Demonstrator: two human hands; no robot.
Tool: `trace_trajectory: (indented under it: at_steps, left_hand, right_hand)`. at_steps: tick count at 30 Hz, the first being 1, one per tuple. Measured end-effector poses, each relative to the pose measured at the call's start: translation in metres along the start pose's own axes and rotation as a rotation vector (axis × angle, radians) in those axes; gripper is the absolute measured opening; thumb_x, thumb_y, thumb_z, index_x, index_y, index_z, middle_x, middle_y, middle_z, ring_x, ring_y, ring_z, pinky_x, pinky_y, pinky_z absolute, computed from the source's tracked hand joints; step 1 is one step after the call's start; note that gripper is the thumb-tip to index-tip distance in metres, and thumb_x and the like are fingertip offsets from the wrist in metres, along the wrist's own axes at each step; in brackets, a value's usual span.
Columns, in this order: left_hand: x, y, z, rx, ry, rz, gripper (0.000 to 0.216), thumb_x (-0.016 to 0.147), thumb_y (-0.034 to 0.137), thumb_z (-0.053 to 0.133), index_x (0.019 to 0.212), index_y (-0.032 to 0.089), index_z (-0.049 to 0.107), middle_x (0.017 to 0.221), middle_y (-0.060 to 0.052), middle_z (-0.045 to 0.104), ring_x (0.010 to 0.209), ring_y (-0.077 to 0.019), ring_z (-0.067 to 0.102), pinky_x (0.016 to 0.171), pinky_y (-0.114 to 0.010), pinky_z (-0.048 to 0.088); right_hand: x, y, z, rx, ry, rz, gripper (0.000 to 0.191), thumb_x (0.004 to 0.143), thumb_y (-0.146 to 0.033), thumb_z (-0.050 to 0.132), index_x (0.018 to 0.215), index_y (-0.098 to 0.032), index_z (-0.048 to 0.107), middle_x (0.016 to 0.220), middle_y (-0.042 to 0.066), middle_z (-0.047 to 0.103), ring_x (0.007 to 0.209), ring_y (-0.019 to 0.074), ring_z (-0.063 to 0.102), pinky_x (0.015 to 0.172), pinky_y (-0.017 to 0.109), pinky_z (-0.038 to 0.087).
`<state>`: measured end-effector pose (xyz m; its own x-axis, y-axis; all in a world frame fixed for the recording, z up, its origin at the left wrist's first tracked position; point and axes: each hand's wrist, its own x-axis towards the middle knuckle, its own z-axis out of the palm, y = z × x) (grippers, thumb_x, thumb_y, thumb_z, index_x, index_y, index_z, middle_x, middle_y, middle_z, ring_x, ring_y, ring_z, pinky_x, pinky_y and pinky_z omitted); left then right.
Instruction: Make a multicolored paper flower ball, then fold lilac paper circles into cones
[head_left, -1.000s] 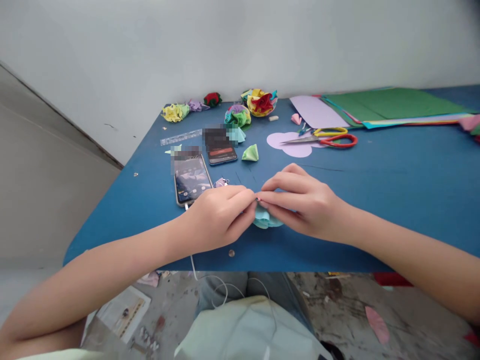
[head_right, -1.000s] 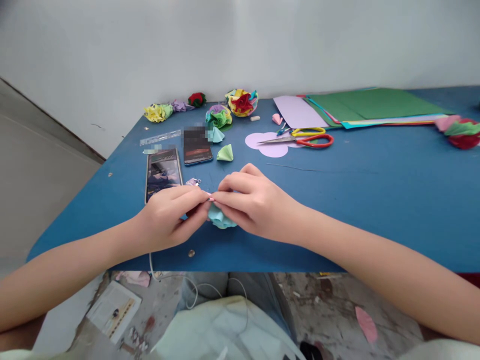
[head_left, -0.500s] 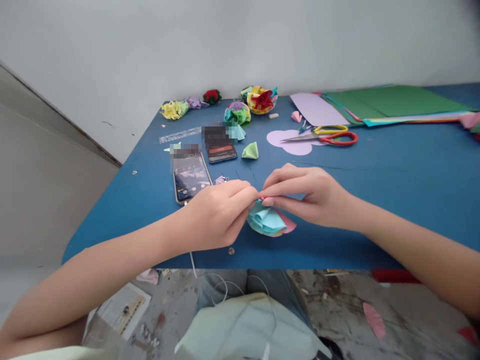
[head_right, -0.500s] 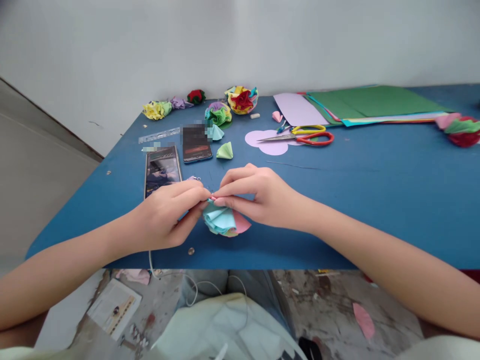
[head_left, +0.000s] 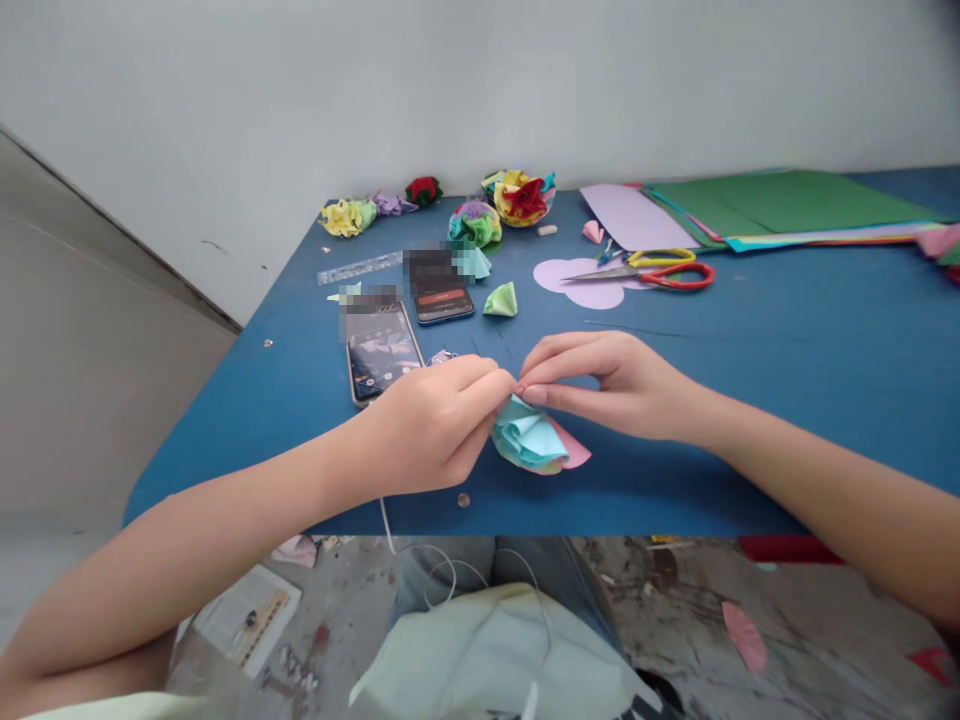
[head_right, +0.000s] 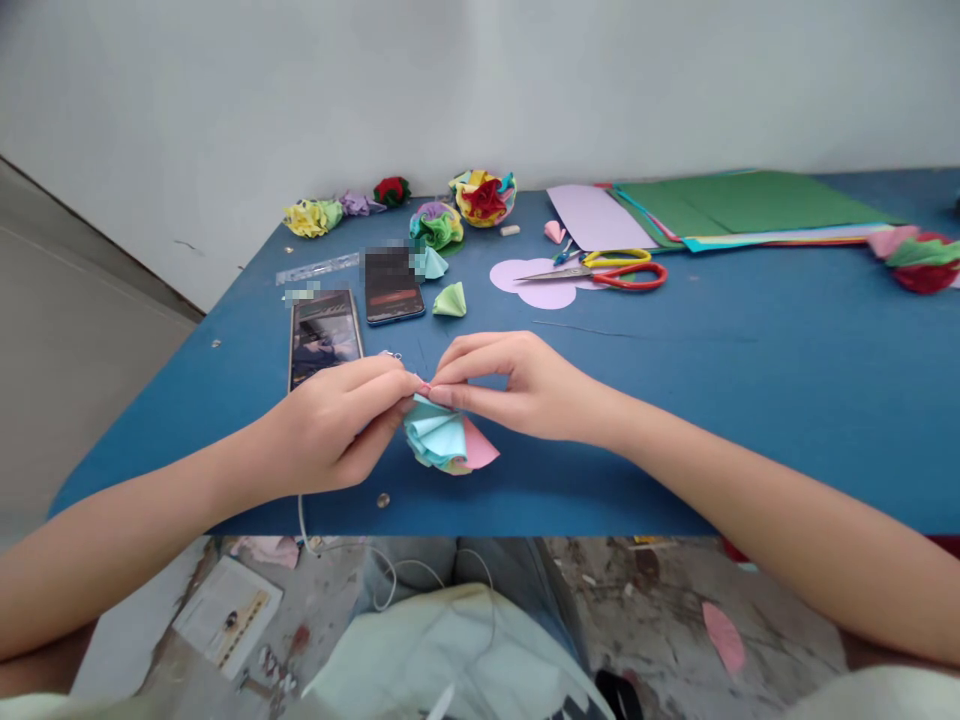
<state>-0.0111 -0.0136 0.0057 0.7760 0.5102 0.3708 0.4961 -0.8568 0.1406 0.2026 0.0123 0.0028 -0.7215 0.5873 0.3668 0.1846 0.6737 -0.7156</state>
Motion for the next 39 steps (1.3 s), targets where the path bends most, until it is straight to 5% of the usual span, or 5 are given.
trace_trajectory:
  at_steps: [8,15,22,32,39]
  left_hand:
    - [0.002,0.001,0.004,-0.006,0.0,-0.049,0.019,0.088,0.016,0.034,0.085,0.011,0.053,0.073,-0.005,0.05,0.066,-0.0147,0.044,0.061,-0.026,0.039]
    - [0.002,0.003,0.007,-0.018,0.056,-0.048,0.015,0.088,0.017,0.037,0.084,0.013,0.051,0.073,-0.004,0.051,0.067,-0.0142,0.046,0.063,-0.025,0.04]
    - [0.0,0.0,0.015,-0.077,0.372,-0.12,0.013,0.082,0.017,0.051,0.095,0.017,0.048,0.07,0.0,0.049,0.061,-0.0096,0.046,0.057,-0.021,0.039]
    - [-0.001,-0.009,0.012,-0.026,0.287,0.067,0.022,0.081,0.009,0.049,0.099,0.019,0.056,0.076,-0.003,0.053,0.07,-0.0115,0.05,0.063,-0.022,0.042]
    - [0.003,-0.009,-0.002,-0.093,0.022,0.004,0.013,0.088,0.014,0.038,0.096,0.014,0.048,0.087,-0.007,0.058,0.078,-0.0143,0.054,0.066,-0.023,0.043]
  right_hand:
    - [-0.007,0.001,0.015,-0.587,0.167,-0.254,0.009,0.086,-0.017,0.048,0.086,-0.016,0.057,0.082,0.006,0.061,0.072,0.013,0.051,0.072,0.032,0.042]
    - [-0.007,0.001,0.016,-0.582,0.165,-0.258,0.009,0.087,-0.017,0.045,0.083,-0.016,0.054,0.079,0.006,0.059,0.07,0.0137,0.05,0.069,0.031,0.042]
    - [-0.006,0.001,0.019,-0.392,0.201,-0.186,0.011,0.087,-0.017,0.046,0.081,-0.016,0.055,0.08,0.005,0.06,0.071,0.0122,0.051,0.069,0.029,0.04]
    - [-0.005,0.001,0.021,-0.144,0.164,-0.05,0.017,0.089,-0.02,0.044,0.08,-0.014,0.058,0.079,0.004,0.058,0.072,0.01,0.054,0.066,0.021,0.044]
    - [-0.006,0.003,0.019,-0.335,0.187,-0.156,0.015,0.088,-0.019,0.046,0.077,-0.015,0.057,0.079,0.005,0.059,0.07,0.0118,0.051,0.069,0.028,0.04]
